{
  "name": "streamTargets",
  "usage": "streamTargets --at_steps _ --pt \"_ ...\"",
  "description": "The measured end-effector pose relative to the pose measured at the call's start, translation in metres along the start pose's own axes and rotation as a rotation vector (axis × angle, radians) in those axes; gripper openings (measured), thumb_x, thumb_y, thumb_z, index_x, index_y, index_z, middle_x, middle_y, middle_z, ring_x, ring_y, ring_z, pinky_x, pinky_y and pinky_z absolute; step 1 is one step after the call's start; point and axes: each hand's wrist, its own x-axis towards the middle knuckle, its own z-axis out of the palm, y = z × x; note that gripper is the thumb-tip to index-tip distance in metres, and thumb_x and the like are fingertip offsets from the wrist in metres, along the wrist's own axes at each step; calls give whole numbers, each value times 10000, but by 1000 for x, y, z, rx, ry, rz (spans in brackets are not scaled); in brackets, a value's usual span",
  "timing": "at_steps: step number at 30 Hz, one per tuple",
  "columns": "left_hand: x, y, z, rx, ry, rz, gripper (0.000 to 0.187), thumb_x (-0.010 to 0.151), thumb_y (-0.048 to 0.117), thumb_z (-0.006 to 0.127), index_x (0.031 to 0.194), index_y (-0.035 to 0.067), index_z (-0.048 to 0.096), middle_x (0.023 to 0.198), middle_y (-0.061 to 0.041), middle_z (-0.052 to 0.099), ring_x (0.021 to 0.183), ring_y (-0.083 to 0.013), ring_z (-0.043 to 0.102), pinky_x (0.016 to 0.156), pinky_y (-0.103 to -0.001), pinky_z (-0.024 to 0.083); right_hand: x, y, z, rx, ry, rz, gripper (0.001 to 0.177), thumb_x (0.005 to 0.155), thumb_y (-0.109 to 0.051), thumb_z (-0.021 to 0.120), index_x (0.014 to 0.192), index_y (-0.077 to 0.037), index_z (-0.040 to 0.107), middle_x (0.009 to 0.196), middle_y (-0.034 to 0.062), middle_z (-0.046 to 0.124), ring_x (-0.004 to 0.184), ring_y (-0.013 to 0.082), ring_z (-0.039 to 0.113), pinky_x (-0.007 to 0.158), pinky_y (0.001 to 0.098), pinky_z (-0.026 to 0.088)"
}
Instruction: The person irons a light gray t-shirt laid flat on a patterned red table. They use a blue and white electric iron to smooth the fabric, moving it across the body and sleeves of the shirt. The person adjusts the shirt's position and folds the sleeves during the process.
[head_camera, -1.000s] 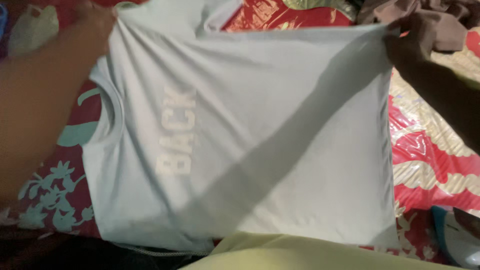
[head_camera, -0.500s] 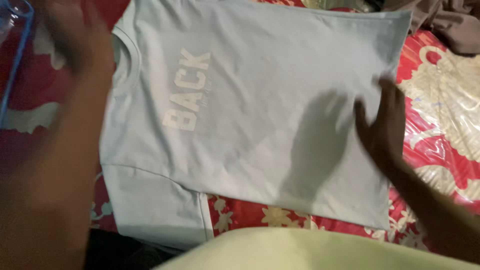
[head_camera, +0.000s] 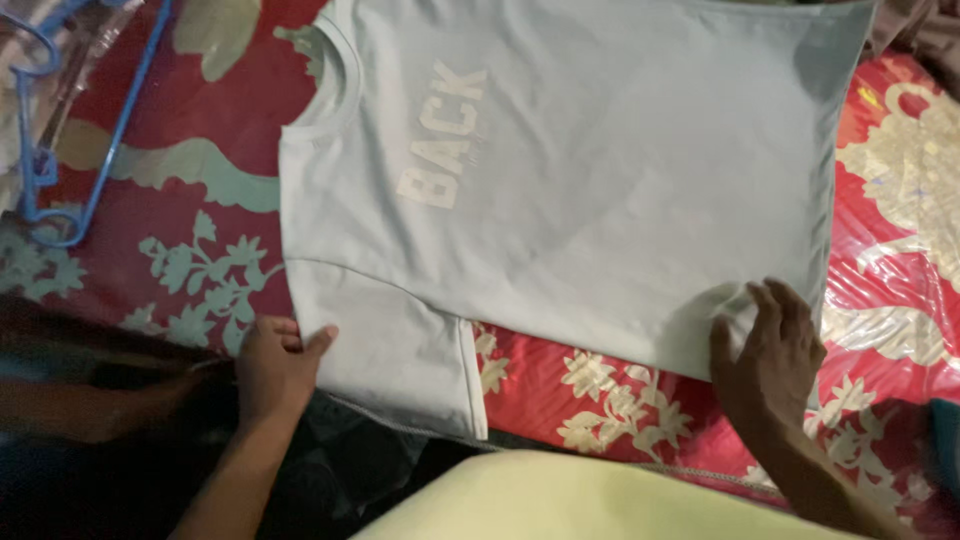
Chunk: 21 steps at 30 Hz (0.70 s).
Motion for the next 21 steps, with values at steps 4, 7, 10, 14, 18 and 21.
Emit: streamTargets --at_steps 4,7,10,14,18,21 --pt "5 0 -3 -125 -108 -143 364 869 328 804 1001 17 669 936 -137 722 854 -269 686 773 -423 543 -18 -81 4 427 -281 155 329 778 -123 658 1107 -119 669 950 60 719 841 215 708 725 391 593" --pt "6 -15 -10 -238 -102 -155 341 899 319 772 1021 25 649 950 -115 718 861 -246 671 794 -410 533 -47 -163 -2 570 -625 148 183 884 -273 750 1026 -157 744 916 11 780 823 184 745 728 358 570" --pt "9 -32 -3 -263 -66 92 396 930 344 759 1109 27 604 972 -113 698 873 -216 658 812 -386 524 -60 -228 -11 276 -881 178 296 926 -402 726 998 -130 635 851 48 741 794 219 723 752 361 558" --pt "1 -36 -11 -403 -232 46 517 816 250 833 1160 3 537 968 -130 721 880 -204 671 815 -366 540 -70 -257 -3 365 -684 140 284 835 -296 765 911 -58 628 831 85 675 773 251 679 714 390 538" --pt "-13 -12 -35 -701 -269 -6 484 834 177 787 1218 40 528 1044 -113 712 946 -179 658 857 -322 521 -68 -245 2 585 -707 293 288 910 -304 721 934 -33 629 866 127 690 767 245 665 684 375 544" --pt "-25 0 -51 -914 -231 -15 463 874 181 759 1249 61 515 1095 -100 688 993 -157 626 899 -292 491 -68 -243 -5 1042 -809 615 298 927 -268 707 1027 -15 585 901 125 674 789 212 713 679 365 612"
